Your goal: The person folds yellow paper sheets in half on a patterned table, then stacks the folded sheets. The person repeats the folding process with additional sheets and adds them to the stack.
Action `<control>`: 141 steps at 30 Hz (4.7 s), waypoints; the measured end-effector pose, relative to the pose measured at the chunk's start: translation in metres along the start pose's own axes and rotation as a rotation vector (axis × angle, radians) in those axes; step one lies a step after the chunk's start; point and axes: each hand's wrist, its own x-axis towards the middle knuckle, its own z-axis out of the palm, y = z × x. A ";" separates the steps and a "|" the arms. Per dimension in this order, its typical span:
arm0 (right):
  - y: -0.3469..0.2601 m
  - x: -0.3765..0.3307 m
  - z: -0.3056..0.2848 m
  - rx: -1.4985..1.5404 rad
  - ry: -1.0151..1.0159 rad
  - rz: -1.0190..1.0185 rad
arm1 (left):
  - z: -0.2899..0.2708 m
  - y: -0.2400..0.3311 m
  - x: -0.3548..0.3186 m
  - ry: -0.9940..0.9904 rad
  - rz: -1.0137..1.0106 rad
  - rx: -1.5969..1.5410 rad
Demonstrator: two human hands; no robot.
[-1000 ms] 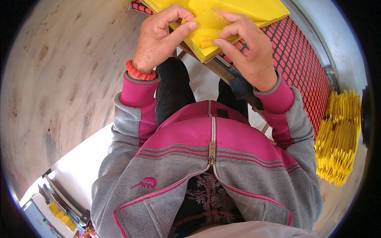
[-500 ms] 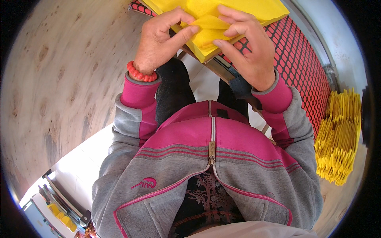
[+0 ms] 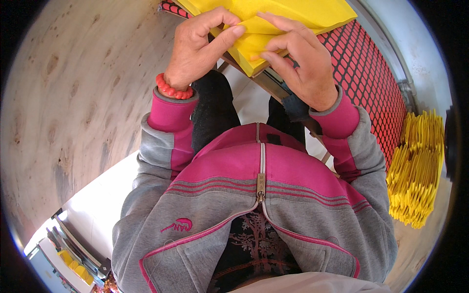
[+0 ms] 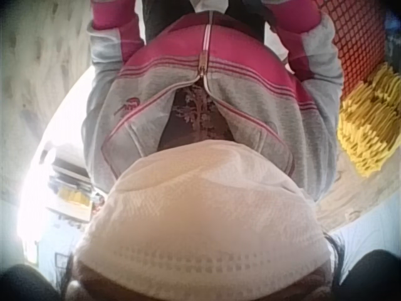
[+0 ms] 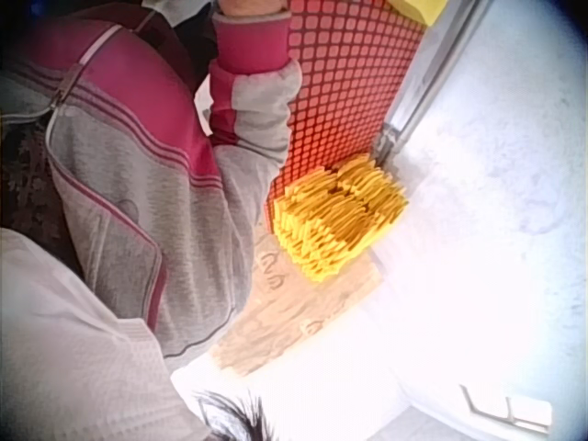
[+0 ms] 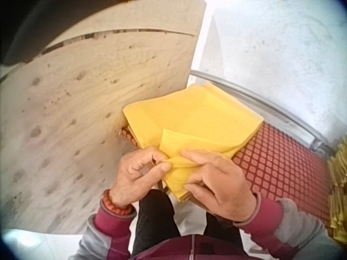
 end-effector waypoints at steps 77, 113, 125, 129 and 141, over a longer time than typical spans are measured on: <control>0.000 -0.001 0.006 0.128 0.053 0.086 | -0.009 0.011 0.001 -0.149 0.051 0.004; -0.001 -0.003 0.008 0.105 0.136 0.087 | -0.001 0.015 0.004 -0.075 0.067 -0.042; 0.000 0.000 0.009 0.024 0.219 0.020 | 0.004 0.010 0.004 -0.023 0.044 -0.015; 0.003 0.003 0.009 -0.087 0.257 -0.078 | 0.005 0.010 0.004 -0.006 0.049 -0.004; -0.006 0.014 0.003 -0.043 0.190 -0.043 | 0.004 0.011 0.004 -0.010 0.064 -0.040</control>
